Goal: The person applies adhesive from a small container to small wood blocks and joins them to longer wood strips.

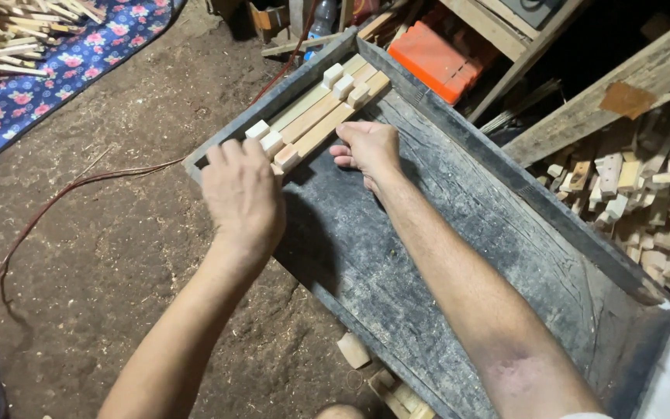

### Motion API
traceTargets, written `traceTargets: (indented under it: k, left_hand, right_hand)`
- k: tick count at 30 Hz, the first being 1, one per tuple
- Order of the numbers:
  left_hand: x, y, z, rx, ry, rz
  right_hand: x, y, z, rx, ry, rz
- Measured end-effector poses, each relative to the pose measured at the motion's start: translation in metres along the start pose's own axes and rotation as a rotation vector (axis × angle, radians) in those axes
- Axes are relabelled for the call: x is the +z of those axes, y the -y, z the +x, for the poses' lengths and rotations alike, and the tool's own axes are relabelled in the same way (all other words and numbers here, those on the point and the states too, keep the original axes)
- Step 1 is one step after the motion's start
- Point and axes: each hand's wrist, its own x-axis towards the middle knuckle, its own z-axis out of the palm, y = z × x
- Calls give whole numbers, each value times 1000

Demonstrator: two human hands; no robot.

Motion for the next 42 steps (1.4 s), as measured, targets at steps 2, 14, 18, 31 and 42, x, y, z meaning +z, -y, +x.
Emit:
traceTargets:
  k: [2,14,18,31,42]
  left_hand:
    - [-2,7,-3,-24,83,-1]
    - [-49,3,-21,-2,-53,-121]
    - [-109,-29,-44,54,-64,-384]
    - [-259,-251,-225,631,183,-907]
    - [-298,-394,-381,920,109,-958]
  right_hand:
    - [1,4,-4,-7,4,-8]
    - [-23,-18,-3,-14,65,-9]
    - [-77,-5,-62,-20,85,-53]
    - [-355,-29,-354,-115,-76,-176]
    - [-495,-92,-536,-185,-318,-445]
